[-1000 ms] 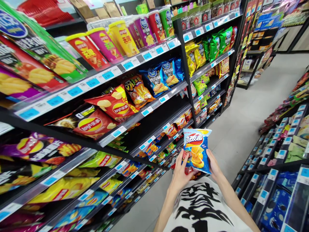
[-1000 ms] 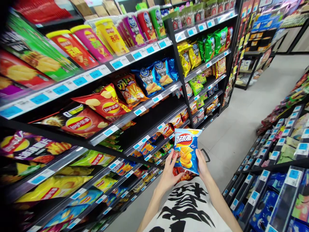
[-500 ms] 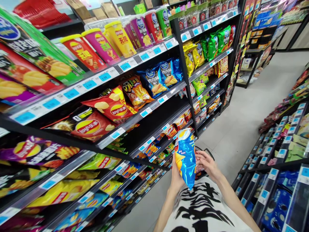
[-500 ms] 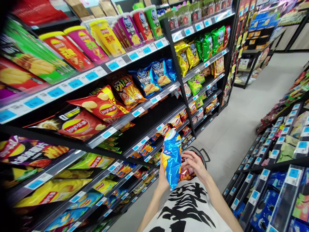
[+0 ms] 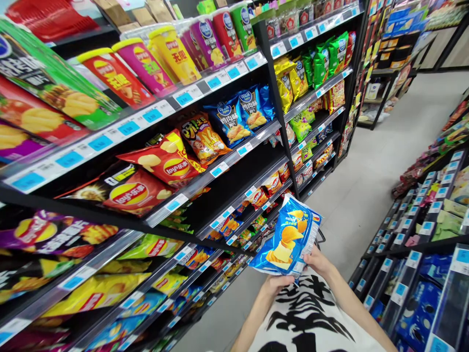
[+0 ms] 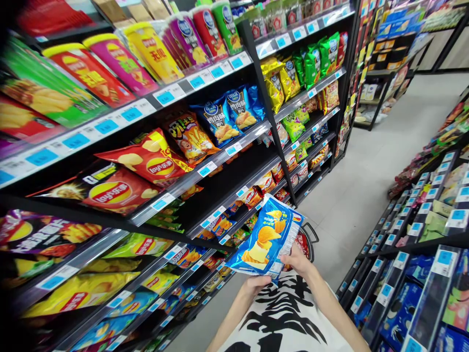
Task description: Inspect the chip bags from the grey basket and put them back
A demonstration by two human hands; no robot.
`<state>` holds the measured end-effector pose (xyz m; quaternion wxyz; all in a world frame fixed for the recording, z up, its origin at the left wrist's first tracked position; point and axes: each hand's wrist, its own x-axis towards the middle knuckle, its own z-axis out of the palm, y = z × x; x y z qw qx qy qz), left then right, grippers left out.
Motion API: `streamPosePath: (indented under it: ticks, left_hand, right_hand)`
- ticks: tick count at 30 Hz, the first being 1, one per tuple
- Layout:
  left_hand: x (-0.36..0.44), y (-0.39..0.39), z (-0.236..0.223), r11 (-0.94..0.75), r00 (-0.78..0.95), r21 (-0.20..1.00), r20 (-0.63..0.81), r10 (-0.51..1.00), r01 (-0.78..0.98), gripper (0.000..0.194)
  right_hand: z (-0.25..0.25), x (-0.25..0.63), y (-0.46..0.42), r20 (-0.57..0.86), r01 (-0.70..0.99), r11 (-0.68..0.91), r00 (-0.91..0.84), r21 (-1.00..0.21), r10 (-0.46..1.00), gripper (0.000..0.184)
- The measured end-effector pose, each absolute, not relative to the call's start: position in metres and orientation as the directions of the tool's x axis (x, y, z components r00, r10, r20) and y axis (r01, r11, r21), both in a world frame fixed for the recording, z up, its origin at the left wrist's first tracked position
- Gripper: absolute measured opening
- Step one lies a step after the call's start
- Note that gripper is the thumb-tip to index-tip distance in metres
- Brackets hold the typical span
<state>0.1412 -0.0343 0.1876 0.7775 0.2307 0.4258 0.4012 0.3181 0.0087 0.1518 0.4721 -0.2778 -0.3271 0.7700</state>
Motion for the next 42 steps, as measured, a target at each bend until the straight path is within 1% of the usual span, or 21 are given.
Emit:
streamPosePath:
  ticks: [2, 4, 7, 10, 12, 15, 21, 23, 26, 27, 29, 32, 35, 37, 39, 42]
  left_hand:
    - [0.141, -0.034, 0.185, 0.576, 0.42, 0.709, -0.415, 0.807, -0.407, 0.07]
    - [0.143, -0.032, 0.182, 0.568, 0.456, 0.718, -0.381, 0.804, -0.401, 0.069]
    - [0.147, -0.03, 0.182, 0.558, 0.434, 0.718, -0.382, 0.816, -0.416, 0.07]
    - [0.151, -0.028, 0.185, 0.569, 0.389, 0.706, -0.426, 0.817, -0.422, 0.077]
    - [0.153, -0.027, 0.188, 0.578, 0.373, 0.696, -0.447, 0.813, -0.426, 0.083]
    - [0.155, -0.026, 0.192, 0.564, 0.366, 0.693, -0.433, 0.824, -0.45, 0.085]
    - [0.154, -0.027, 0.188, 0.55, 0.393, 0.692, -0.395, 0.83, -0.467, 0.089]
    - [0.151, -0.028, 0.184, 0.55, 0.41, 0.696, -0.382, 0.828, -0.462, 0.084]
    - [0.148, -0.03, 0.178, 0.556, 0.451, 0.698, -0.359, 0.817, -0.451, 0.066]
    - [0.147, -0.03, 0.175, 0.559, 0.462, 0.694, -0.352, 0.814, -0.455, 0.064]
    - [0.146, -0.031, 0.17, 0.56, 0.469, 0.676, -0.342, 0.815, -0.48, 0.07]
    - [0.147, -0.031, 0.161, 0.548, 0.425, 0.657, -0.359, 0.831, -0.518, 0.085]
    - [0.148, -0.03, 0.155, 0.478, 0.295, 0.694, -0.377, 0.878, -0.537, 0.094]
    - [0.148, -0.028, 0.155, 0.402, 0.191, 0.72, -0.36, 0.913, -0.566, 0.102]
    - [0.148, -0.023, 0.158, 0.33, 0.113, 0.722, -0.333, 0.936, -0.609, 0.104]
    - [0.147, -0.016, 0.166, 0.271, 0.069, 0.699, -0.304, 0.95, -0.662, 0.099]
  right_hand:
    - [0.153, 0.32, 0.004, -0.134, -0.55, -0.354, -0.4, -0.757, 0.907, 0.091]
    - [0.153, 0.321, 0.002, -0.146, -0.568, -0.356, -0.38, -0.742, 0.913, 0.091]
    - [0.151, 0.318, 0.001, -0.181, -0.599, -0.359, -0.337, -0.716, 0.924, 0.089]
    - [0.152, 0.314, 0.001, -0.253, -0.62, -0.371, -0.274, -0.691, 0.928, 0.081]
    - [0.153, 0.312, 0.001, -0.289, -0.63, -0.375, -0.24, -0.68, 0.927, 0.081]
    - [0.158, 0.308, 0.001, -0.323, -0.646, -0.373, -0.201, -0.665, 0.925, 0.084]
    - [0.168, 0.301, 0.001, -0.361, -0.7, -0.332, -0.113, -0.632, 0.926, 0.08]
    - [0.17, 0.3, 0.003, -0.372, -0.714, -0.33, -0.105, -0.617, 0.922, 0.08]
    - [0.17, 0.302, 0.006, -0.378, -0.714, -0.32, -0.083, -0.622, 0.922, 0.077]
    - [0.171, 0.302, 0.007, -0.372, -0.708, -0.305, -0.065, -0.637, 0.926, 0.075]
    - [0.173, 0.303, 0.01, -0.36, -0.691, -0.27, -0.016, -0.671, 0.933, 0.072]
    - [0.176, 0.304, 0.012, -0.365, -0.683, -0.248, 0.029, -0.687, 0.931, 0.066]
    - [0.174, 0.306, 0.015, -0.359, -0.68, -0.227, 0.058, -0.698, 0.932, 0.063]
    - [0.17, 0.31, 0.017, -0.363, -0.668, -0.215, 0.089, -0.713, 0.927, 0.063]
    - [0.166, 0.316, 0.021, -0.378, -0.657, -0.21, 0.124, -0.724, 0.918, 0.062]
    - [0.161, 0.322, 0.025, -0.399, -0.663, -0.208, 0.149, -0.719, 0.905, 0.061]
